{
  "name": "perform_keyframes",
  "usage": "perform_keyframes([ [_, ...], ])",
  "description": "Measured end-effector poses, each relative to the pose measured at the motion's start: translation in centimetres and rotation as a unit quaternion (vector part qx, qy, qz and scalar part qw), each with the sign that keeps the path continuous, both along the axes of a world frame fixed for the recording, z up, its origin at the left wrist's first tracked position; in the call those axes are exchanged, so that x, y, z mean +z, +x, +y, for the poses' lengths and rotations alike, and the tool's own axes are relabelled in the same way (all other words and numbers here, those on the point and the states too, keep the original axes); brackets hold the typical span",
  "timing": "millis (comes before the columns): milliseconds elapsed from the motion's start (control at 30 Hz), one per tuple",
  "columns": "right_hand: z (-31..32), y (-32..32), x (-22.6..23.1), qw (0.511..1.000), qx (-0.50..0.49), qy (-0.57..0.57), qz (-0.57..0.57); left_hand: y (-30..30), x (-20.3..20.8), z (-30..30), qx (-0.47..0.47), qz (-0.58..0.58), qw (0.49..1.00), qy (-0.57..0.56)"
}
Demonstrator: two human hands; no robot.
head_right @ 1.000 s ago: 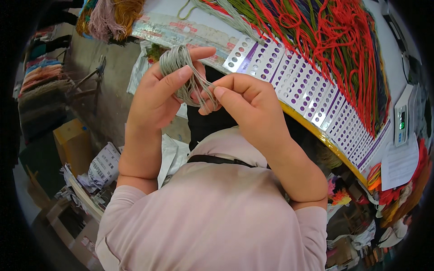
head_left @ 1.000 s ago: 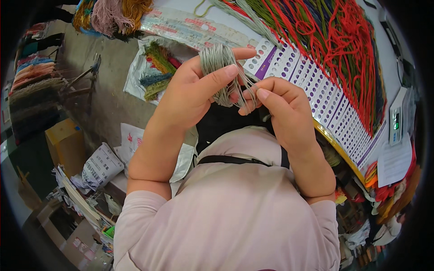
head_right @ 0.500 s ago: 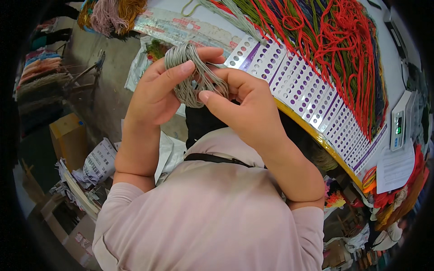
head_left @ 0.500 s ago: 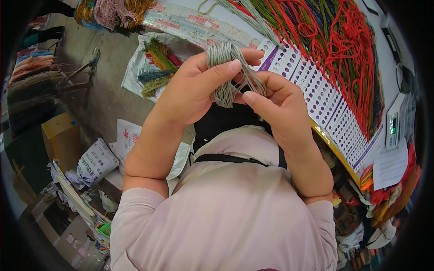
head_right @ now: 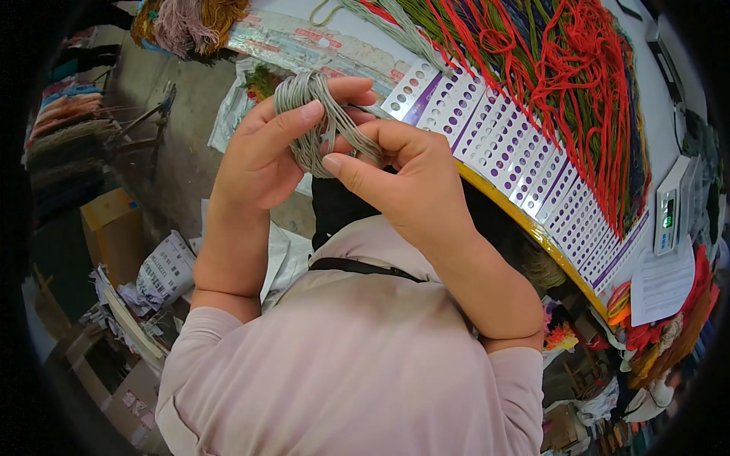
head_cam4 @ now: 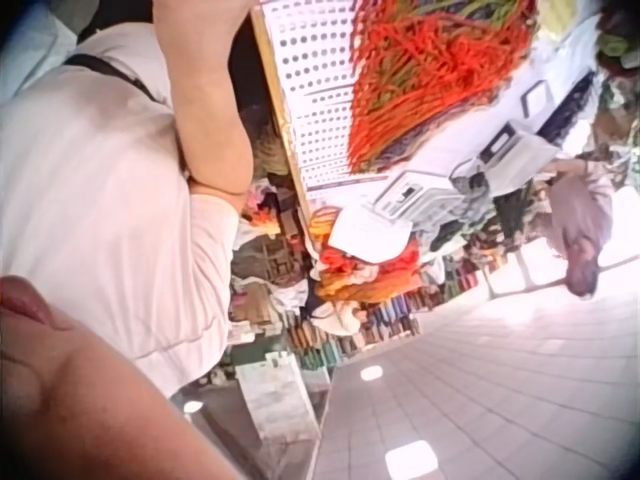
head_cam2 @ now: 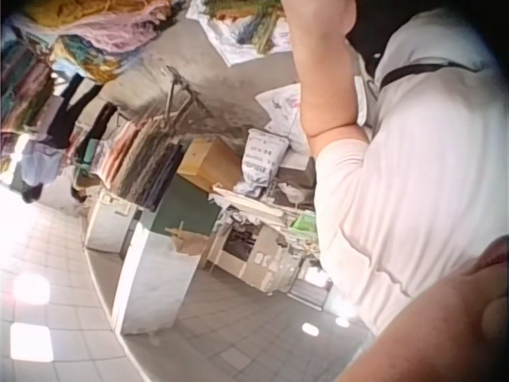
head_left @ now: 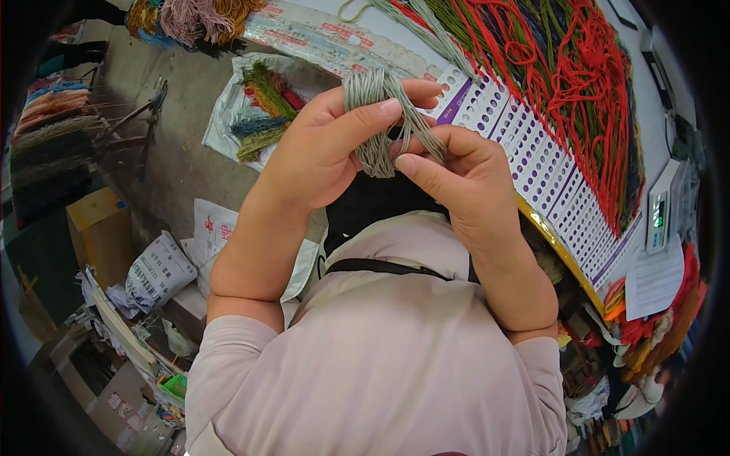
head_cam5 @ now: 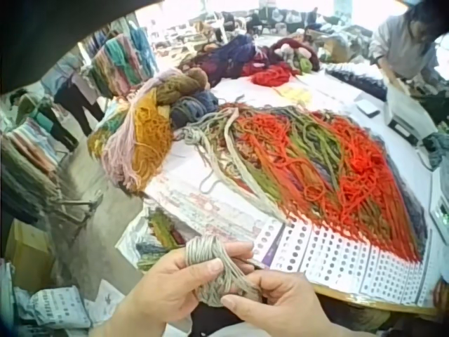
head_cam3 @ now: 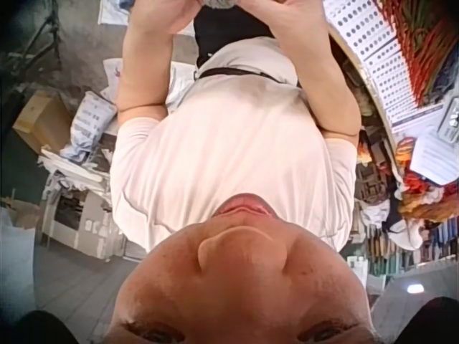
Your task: Sort bunches of colored embroidery strings using a measurement template on a workshop table.
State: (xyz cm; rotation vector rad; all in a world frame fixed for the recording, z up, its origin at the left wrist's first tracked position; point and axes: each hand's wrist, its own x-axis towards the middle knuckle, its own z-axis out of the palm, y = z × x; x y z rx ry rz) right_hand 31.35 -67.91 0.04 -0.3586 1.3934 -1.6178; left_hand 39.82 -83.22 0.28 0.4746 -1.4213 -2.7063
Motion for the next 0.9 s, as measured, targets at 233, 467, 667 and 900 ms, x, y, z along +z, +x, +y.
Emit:
perform_keyframes([
  [233, 0.0, 0.1, -0.4, 0.999, -0.006, -0.042, 0.034, 0.4, 0.1, -0.2, 0.018, 0.014, 1.0, 0.002],
  [467, -0.6, 0.7, -0.3, 0.998, -0.035, -0.056, 0.025, 0.6, 0.6, -0.3, 0.002, 0.009, 0.999, 0.047],
  [667, -1.3, 0.7, 0.4, 0.999, -0.032, -0.017, 0.035, 0.4, 0.6, -0.2, -0.023, 0.013, 1.0, 0.018],
  [900, -2.0, 1.1, 0.0, 0.997, -0.07, -0.014, 0.037, 0.2, 0.2, -0.3, -0.016, 0.019, 1.0, 0.005],
])
